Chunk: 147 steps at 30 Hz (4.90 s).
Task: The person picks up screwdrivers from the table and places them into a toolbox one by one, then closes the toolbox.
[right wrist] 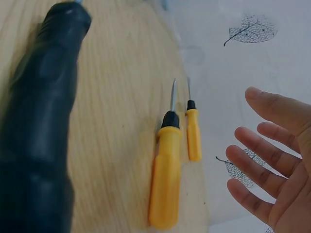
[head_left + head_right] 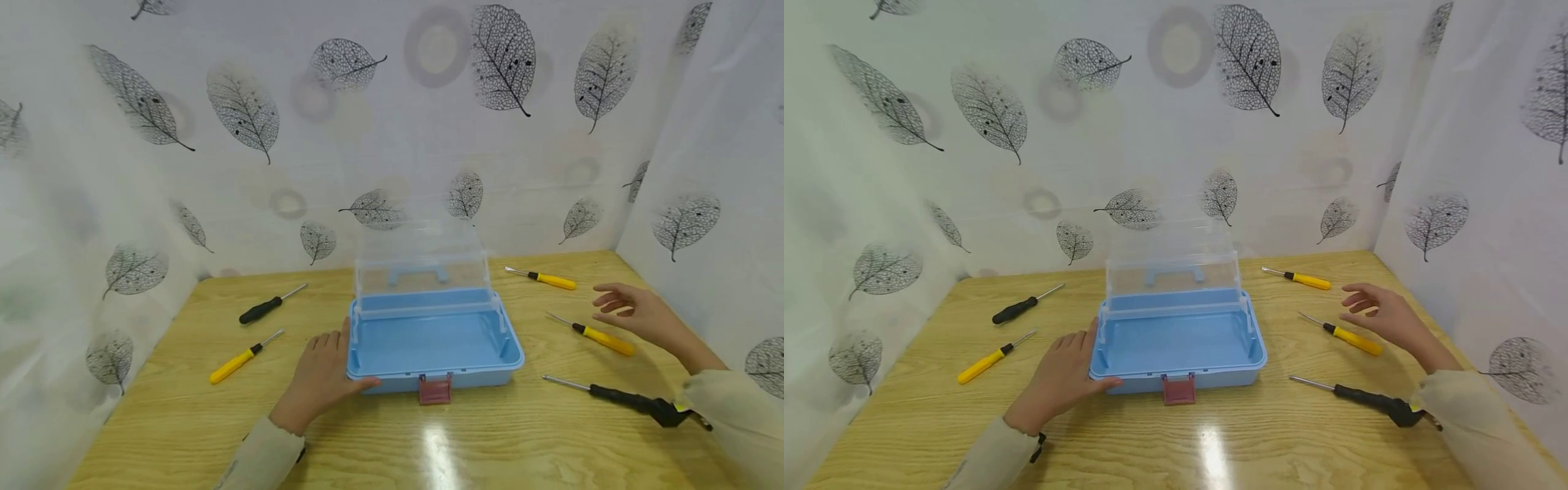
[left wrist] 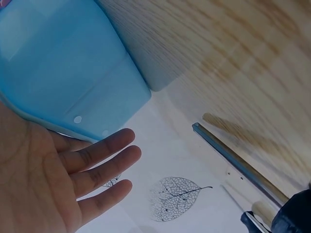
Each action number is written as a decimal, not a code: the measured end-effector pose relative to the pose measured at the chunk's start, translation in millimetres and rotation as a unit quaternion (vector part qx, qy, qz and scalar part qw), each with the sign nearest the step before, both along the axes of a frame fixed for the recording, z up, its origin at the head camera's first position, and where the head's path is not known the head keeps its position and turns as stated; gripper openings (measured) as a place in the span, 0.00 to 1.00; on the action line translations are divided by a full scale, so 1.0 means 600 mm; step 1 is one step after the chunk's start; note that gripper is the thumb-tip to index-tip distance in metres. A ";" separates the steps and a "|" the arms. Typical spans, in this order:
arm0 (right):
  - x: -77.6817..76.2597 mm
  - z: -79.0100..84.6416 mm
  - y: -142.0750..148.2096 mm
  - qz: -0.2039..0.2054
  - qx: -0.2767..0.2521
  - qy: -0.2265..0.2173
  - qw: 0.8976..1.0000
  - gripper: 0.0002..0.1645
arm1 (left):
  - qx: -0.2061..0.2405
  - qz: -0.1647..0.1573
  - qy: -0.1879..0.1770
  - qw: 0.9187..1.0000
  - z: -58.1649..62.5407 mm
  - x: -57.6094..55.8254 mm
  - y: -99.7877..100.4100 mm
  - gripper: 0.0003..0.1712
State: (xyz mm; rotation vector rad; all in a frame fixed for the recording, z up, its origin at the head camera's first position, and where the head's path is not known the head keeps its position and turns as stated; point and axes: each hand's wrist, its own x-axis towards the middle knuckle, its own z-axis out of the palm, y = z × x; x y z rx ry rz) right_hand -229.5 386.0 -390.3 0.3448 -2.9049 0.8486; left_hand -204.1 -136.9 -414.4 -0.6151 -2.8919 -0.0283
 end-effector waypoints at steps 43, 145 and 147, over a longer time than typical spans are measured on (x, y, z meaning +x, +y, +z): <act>-0.007 -0.048 0.035 0.036 0.050 -0.100 0.993 0.24 | 0.008 0.002 0.002 1.000 -0.004 -0.001 0.001 0.67; -0.023 -0.022 0.023 -0.031 -0.013 -0.013 0.999 0.19 | 0.021 0.011 -0.022 0.999 0.003 0.005 0.001 0.67; -0.025 -0.017 0.022 -0.032 -0.009 -0.009 0.999 0.18 | 0.021 0.011 -0.020 1.000 0.002 0.005 0.001 0.67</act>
